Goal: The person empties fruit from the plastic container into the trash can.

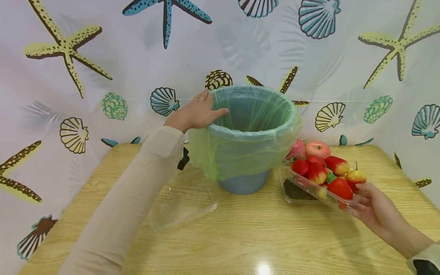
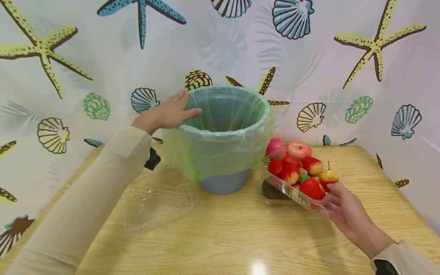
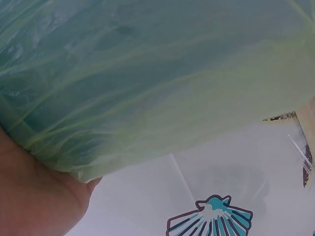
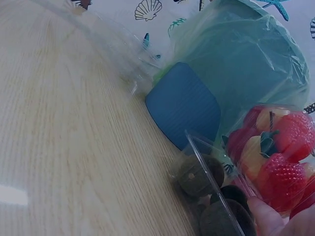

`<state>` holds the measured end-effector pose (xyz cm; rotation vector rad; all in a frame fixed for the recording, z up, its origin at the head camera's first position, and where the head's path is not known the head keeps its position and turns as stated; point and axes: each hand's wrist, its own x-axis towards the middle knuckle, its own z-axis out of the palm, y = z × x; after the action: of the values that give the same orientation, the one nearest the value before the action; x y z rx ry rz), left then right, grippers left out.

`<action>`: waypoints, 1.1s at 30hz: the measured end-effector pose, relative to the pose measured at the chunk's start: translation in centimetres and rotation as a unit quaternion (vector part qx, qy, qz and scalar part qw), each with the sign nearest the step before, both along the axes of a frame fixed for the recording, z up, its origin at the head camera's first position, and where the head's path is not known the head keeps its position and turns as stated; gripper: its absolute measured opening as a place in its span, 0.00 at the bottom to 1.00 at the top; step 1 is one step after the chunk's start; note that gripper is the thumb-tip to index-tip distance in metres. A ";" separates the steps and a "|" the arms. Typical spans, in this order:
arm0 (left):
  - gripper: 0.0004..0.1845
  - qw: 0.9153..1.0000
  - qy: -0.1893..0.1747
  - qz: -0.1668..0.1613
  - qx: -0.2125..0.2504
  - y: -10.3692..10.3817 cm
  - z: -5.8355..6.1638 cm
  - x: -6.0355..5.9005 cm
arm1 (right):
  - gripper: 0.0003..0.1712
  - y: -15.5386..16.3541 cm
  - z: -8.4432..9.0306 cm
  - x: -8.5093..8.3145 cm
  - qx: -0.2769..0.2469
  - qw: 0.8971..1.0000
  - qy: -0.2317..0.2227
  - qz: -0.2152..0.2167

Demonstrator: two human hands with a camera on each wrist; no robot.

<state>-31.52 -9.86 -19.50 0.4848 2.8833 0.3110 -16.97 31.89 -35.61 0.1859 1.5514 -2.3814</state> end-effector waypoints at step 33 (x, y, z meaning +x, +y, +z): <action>0.45 1.000 -0.003 -0.003 -0.005 0.1 0.0 0.0 | 0.27 1.4 4.9 -4.9 -0.031 0.992 0.044 -0.118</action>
<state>-31.54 -9.78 -19.51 0.4904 2.8762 0.2973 -21.84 33.31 -30.68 0.2689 1.5683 -2.6487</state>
